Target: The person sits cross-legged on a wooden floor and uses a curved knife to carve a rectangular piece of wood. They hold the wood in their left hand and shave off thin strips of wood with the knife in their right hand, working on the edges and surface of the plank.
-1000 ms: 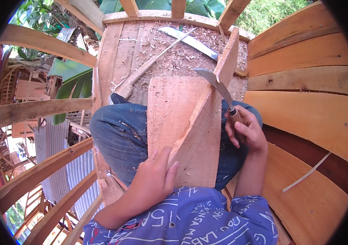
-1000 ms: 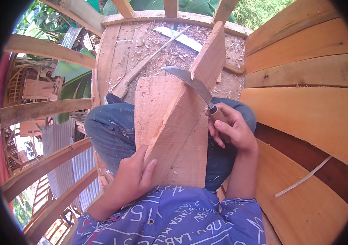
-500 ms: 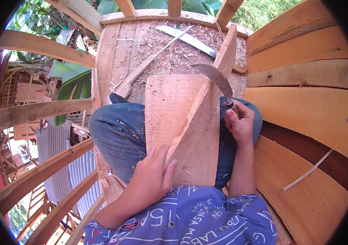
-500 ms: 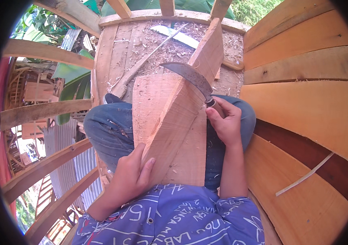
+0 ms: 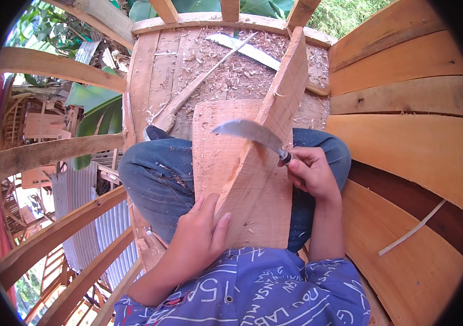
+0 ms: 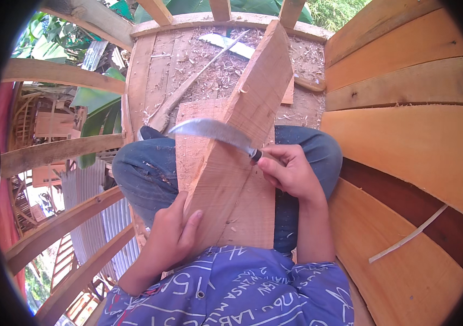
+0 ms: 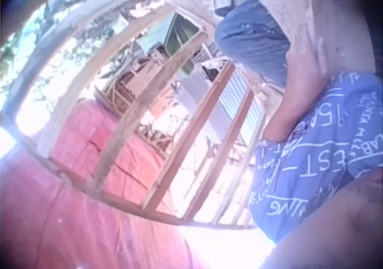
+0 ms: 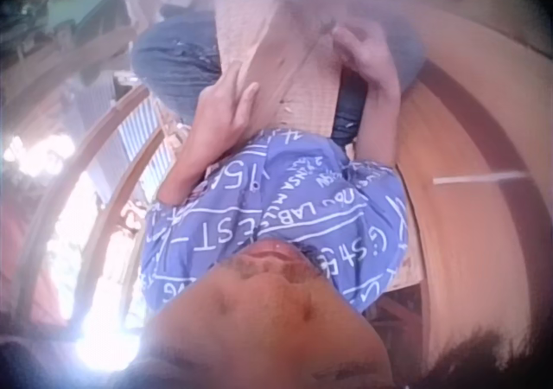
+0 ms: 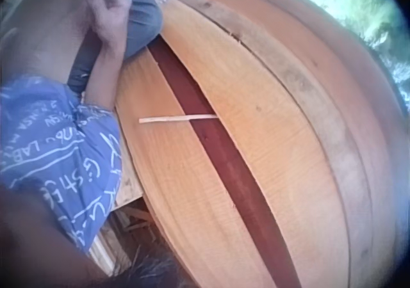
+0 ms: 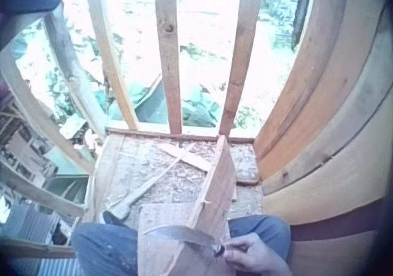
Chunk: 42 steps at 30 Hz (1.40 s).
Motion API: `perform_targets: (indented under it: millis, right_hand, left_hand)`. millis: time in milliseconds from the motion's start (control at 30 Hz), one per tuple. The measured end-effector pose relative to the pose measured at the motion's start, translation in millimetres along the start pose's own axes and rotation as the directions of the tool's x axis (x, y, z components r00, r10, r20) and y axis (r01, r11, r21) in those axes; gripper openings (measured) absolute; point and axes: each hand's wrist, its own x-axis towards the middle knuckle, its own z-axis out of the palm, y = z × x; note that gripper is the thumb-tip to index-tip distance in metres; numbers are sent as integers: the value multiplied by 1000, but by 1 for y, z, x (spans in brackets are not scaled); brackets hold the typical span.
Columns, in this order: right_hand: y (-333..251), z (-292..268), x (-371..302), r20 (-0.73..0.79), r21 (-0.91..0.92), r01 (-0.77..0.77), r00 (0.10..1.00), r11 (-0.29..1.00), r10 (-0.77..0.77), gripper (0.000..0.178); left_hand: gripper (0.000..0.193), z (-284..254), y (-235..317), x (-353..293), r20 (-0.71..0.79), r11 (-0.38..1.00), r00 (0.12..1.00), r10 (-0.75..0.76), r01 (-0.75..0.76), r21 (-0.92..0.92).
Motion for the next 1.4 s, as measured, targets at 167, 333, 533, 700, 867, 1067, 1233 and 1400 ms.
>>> perform_targets:
  millis: [167,333,533,700,867,1067,1233,1400]
  right_hand:
    - [-7,-8,1,-39,-9,-32,999,999,31,25]
    - [-4,-14,9,-200,5,30,979,1000,-29,25]
    - [-1,-11,8,-217,42,39,976,998,-29,23]
    - [10,7,9,-496,-273,198,809,941,-315,24]
    - [-8,-6,2,-367,153,249,913,956,-178,19]
    - [-12,-5,4,-215,52,-46,975,998,56,27]
    - [-12,2,-1,-107,27,-71,991,997,74,28]
    - [-10,-17,11,-395,242,98,919,965,6,28]
  left_hand:
    - [28,5,-5,-1,-57,992,993,99,-94,83]
    - [27,5,-4,2,-75,991,989,130,-126,53]
    - [27,-1,5,1,30,999,999,-38,38,2]
    - [25,4,1,4,-19,997,997,76,-75,29]
    - [25,7,-3,-1,-39,989,991,127,-124,81]
    - [24,6,-3,1,-36,995,996,86,-84,55]
    - [26,9,-11,3,-59,989,988,145,-143,46]
    - [27,8,-8,1,-44,988,989,143,-140,62]
